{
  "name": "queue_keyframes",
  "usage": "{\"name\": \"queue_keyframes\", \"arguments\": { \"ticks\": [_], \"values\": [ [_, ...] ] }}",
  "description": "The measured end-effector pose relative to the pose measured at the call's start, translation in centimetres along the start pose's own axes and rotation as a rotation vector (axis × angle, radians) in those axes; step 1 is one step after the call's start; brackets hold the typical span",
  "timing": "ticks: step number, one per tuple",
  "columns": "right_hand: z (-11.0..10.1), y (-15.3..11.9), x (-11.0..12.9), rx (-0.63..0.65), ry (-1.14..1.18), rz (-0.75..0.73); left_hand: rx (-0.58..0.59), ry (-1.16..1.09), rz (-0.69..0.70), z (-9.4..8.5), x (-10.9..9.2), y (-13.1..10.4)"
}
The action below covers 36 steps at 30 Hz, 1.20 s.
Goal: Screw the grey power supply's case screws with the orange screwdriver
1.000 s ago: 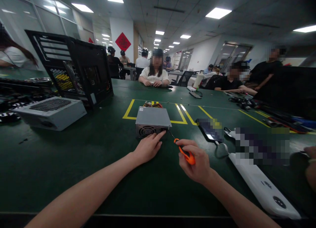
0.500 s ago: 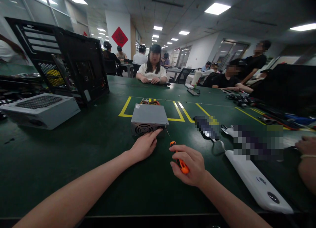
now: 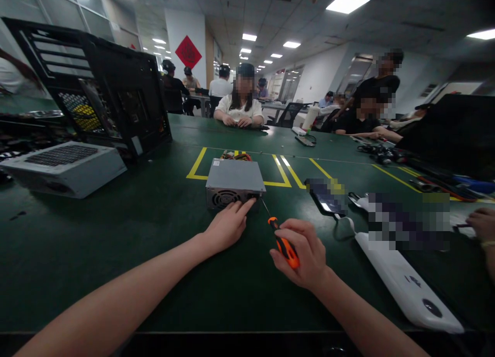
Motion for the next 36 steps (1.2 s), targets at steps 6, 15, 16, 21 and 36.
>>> {"name": "queue_keyframes", "arguments": {
  "ticks": [6,15,16,21,36],
  "values": [
    [-0.1,-0.3,-0.1,-0.081,-0.088,-0.038,-0.116,0.213,0.025,-0.7,-0.9,-0.2],
    [0.4,-0.6,-0.2,-0.056,-0.131,-0.057,-0.229,0.273,0.119,-1.3,-1.7,-0.9],
    [0.5,-0.7,-0.1,-0.044,-0.158,-0.071,-0.242,0.286,0.144,-1.5,-1.9,-0.9],
    [1.1,-0.9,0.1,-0.001,-0.101,-0.096,-0.241,0.329,0.15,-2.0,-2.0,-0.6],
    [0.6,-0.9,-0.4,-0.029,-0.083,-0.056,-0.242,0.333,0.11,-1.9,-1.8,-0.4]
  ]
}}
Point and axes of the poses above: each hand's wrist, its own y-axis towards the middle knuckle, its own z-axis out of the palm, x = y × z, the point moved 5 cm from there along y, towards the middle knuckle, and after that the axes turned 7 degrees about -z, right-handed, at the moved point
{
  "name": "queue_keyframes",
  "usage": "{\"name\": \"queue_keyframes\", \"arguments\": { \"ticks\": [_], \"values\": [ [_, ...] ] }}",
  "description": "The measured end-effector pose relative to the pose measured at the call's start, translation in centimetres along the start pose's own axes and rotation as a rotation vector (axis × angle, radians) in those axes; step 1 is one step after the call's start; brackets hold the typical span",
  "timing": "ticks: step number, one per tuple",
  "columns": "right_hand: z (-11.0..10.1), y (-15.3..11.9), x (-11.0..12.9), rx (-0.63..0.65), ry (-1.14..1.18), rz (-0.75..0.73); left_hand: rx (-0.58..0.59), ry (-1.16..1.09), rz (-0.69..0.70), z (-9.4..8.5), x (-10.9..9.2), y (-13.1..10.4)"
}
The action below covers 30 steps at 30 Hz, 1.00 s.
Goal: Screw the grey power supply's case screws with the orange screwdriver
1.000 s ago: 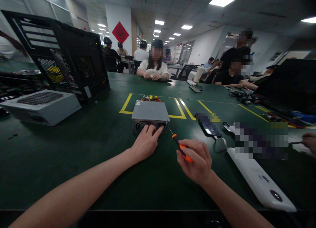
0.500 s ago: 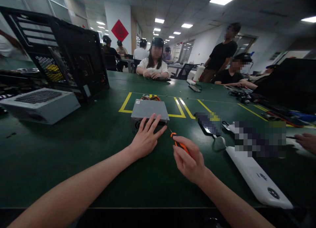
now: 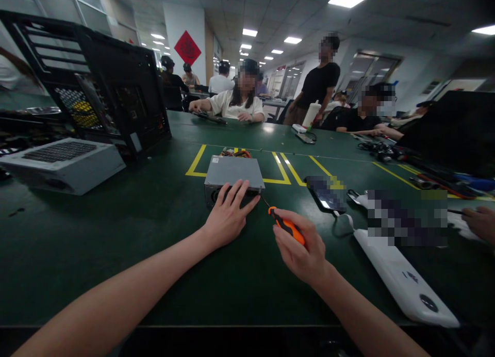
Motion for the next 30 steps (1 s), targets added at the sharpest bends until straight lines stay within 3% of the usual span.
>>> {"name": "queue_keyframes", "arguments": {
  "ticks": [13,18,22,30],
  "values": [
    [0.5,-0.4,-0.3,-0.001,0.072,0.026,-0.012,-0.006,-0.009,-0.1,0.0,0.0],
    [0.3,-0.2,-0.6,-0.075,0.1,0.108,-0.012,-0.01,-0.001,-0.1,0.0,0.0],
    [0.5,0.3,0.3,0.019,-0.005,-0.015,-0.008,0.003,0.001,0.0,0.0,0.0],
    [0.5,0.3,0.5,0.031,-0.017,-0.033,-0.006,0.01,0.006,-0.1,0.0,0.0]
  ]
}}
Point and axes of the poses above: each hand's wrist, its own y-axis towards the middle knuckle, its own z-axis out of the palm, x = y × z, the point moved 5 cm from there along y, towards the middle knuckle, and after that the axes turned 7 degrees about -z, right-handed, at the moved point
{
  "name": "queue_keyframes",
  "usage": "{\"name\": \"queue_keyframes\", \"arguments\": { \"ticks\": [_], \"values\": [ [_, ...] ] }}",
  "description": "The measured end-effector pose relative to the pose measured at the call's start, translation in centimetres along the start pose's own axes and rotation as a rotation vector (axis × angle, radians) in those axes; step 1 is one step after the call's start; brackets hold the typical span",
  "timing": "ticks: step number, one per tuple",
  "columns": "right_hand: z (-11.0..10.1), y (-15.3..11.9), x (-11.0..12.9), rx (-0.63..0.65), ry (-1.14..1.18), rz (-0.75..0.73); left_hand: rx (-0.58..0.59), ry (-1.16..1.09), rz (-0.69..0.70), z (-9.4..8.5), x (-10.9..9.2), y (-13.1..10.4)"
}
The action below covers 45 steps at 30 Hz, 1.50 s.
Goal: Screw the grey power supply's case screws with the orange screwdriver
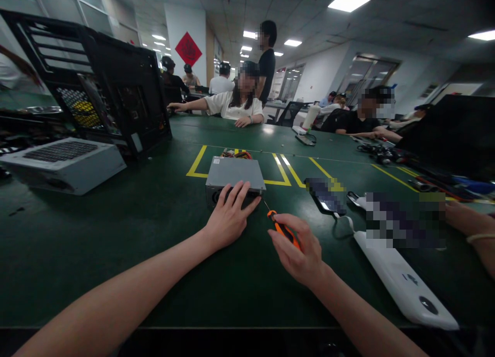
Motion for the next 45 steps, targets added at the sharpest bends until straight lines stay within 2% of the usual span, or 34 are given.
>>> {"name": "queue_keyframes", "arguments": {
  "ticks": [10,15,26,30,35,40,45],
  "values": [
    [0.0,0.2,0.1,-0.035,0.028,-0.009,-0.015,0.001,0.001,0.0,0.0,0.0],
    [0.1,0.0,0.1,0.008,0.026,-0.035,-0.017,0.017,0.01,-0.1,0.0,0.0],
    [-0.2,0.0,-0.2,-0.057,0.066,0.036,-0.022,0.03,0.011,0.1,0.0,0.1],
    [-0.2,0.1,-0.1,-0.025,0.008,0.015,-0.022,0.031,0.011,0.1,0.0,0.0],
    [-0.2,-0.3,-0.6,-0.065,0.077,0.116,-0.027,0.038,0.012,0.1,0.0,0.0],
    [0.1,-0.5,-0.8,-0.03,0.059,0.082,-0.027,0.044,0.006,0.2,0.0,0.1],
    [-0.2,-0.5,-0.7,-0.086,0.071,0.078,-0.019,0.047,0.01,0.0,-0.1,0.1]
  ]
}}
Point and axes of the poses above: each hand's wrist, its own y-axis towards the middle knuckle, its own z-axis out of the palm, x = y × z, the point moved 5 cm from there along y, towards the middle knuckle, and after that the axes turned 7 degrees about -z, right-handed, at the moved point
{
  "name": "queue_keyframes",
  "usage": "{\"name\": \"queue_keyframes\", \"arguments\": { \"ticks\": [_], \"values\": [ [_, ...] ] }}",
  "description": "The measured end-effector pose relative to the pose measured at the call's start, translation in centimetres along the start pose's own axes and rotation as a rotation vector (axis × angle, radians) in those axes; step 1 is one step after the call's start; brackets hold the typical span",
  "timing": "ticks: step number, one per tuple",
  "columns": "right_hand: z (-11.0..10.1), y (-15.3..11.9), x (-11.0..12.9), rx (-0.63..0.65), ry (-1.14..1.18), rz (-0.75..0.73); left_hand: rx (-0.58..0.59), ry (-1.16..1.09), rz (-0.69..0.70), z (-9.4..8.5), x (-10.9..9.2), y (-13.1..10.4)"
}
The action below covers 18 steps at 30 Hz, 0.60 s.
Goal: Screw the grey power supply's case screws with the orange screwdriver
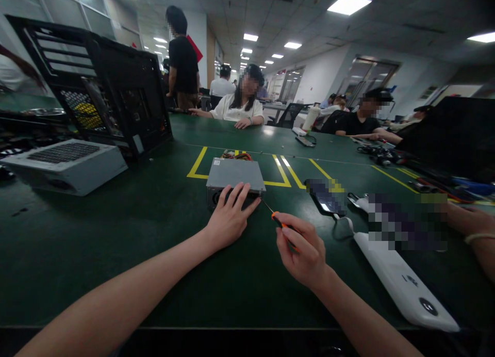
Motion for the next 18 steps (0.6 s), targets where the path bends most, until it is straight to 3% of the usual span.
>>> {"name": "queue_keyframes", "arguments": {
  "ticks": [5,7,10,13,15,18],
  "values": [
    [-1.2,0.4,0.1,-0.138,0.082,0.021,0.002,-0.007,-0.002,0.0,0.1,0.0],
    [-1.7,0.5,-0.8,-0.218,0.156,0.183,0.002,-0.016,-0.004,0.1,0.2,0.0],
    [-1.6,-0.1,-3.3,-0.339,0.351,0.59,0.012,-0.049,0.006,0.0,0.3,0.0],
    [0.4,-1.3,-5.8,-0.357,0.595,0.962,0.022,-0.087,-0.004,-0.7,0.2,0.0],
    [2.6,-2.2,-7.2,-0.254,0.685,1.187,0.025,-0.105,-0.025,-1.4,0.0,-0.2],
    [5.8,-2.3,-8.6,-0.149,0.751,1.263,0.031,-0.12,-0.038,-2.5,-0.5,-1.0]
  ]
}}
Point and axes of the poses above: each hand's wrist, its own y-axis towards the middle knuckle, its own z-axis out of the palm, x = y × z, the point moved 5 cm from there along y, towards the middle knuckle, and after that the axes turned 7 degrees about -z, right-handed, at the moved point
